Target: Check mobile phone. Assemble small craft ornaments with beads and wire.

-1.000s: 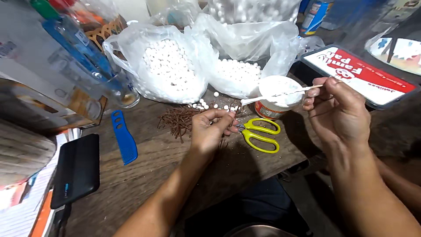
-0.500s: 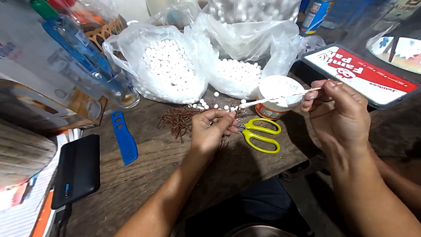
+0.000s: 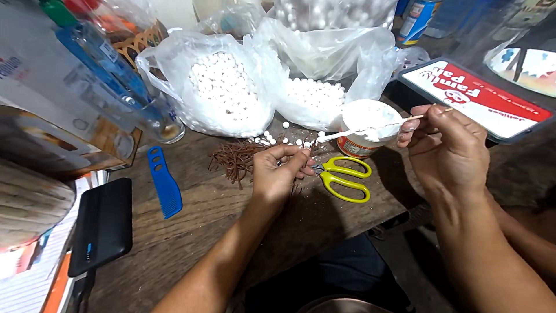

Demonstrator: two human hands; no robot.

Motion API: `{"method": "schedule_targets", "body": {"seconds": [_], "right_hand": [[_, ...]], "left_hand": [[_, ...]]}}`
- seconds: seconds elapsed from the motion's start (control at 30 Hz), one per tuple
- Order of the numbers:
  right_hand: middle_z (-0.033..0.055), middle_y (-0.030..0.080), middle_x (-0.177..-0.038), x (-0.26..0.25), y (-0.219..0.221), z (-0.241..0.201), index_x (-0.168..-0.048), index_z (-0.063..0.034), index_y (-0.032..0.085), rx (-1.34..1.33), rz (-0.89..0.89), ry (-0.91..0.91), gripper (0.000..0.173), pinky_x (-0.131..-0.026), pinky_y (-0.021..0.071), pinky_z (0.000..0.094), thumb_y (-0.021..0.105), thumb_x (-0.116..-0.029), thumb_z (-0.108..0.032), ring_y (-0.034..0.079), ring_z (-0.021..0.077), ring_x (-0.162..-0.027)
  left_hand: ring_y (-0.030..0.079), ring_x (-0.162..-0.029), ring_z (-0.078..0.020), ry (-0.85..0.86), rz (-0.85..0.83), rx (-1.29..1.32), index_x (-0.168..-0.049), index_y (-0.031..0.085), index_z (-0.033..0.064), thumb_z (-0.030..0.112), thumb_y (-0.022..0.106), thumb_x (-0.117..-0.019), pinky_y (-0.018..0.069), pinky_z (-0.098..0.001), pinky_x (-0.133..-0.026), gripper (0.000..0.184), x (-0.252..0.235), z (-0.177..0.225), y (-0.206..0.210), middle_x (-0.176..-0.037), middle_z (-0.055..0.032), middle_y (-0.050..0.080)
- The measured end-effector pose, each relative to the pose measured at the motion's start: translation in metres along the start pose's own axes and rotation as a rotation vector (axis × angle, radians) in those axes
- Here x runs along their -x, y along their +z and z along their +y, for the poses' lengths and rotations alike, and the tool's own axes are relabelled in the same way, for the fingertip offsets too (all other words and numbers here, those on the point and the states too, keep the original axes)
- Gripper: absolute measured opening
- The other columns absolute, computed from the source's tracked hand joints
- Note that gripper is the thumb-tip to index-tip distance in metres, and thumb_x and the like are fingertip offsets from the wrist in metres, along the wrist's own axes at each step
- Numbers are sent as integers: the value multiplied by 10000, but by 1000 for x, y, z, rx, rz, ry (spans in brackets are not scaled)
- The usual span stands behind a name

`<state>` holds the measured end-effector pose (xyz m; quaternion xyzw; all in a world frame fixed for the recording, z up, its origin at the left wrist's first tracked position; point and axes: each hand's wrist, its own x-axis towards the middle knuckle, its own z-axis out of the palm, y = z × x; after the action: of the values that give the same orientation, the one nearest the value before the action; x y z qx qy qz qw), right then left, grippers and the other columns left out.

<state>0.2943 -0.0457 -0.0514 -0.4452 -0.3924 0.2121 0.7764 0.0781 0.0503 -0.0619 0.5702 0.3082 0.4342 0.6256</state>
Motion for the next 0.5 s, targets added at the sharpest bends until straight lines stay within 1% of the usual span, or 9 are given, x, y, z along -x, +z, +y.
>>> {"method": "schedule_targets", "body": {"seconds": [0.17,0.33,0.4,0.5], "right_hand": [[-44,719,-756,0,0,0,-917,-111,681,-42,-4,63,415,-623,583,179,298,-1073,-71,674,33,-634],[-29,714,-754,-2,-2,0,-921,-97,685,-130,26,139,437,-628,575,168,284,-1093,-101,671,35,-641],[-22,714,-762,-3,-5,1,-928,-93,684,-137,39,127,429,-636,577,172,288,-1092,-101,675,42,-651],[-31,721,-765,-4,-7,2,-932,-100,676,-67,24,71,413,-639,583,181,292,-1082,-87,678,41,-646]], "left_hand": [[678,-584,-64,3,11,-5,-868,709,13,-62,633,-960,585,-205,-580,140,-1,-1,0,-727,-25,734],[679,-585,-69,-10,15,-5,-865,707,8,-59,634,-962,587,-209,-580,138,-1,0,0,-725,-30,731],[678,-585,-67,-8,12,2,-865,708,9,-64,629,-961,581,-204,-575,145,-1,-1,-1,-723,-30,733],[680,-588,-68,-14,0,6,-863,705,15,-52,626,-969,582,-203,-582,148,-1,0,-1,-728,-30,737]]}}
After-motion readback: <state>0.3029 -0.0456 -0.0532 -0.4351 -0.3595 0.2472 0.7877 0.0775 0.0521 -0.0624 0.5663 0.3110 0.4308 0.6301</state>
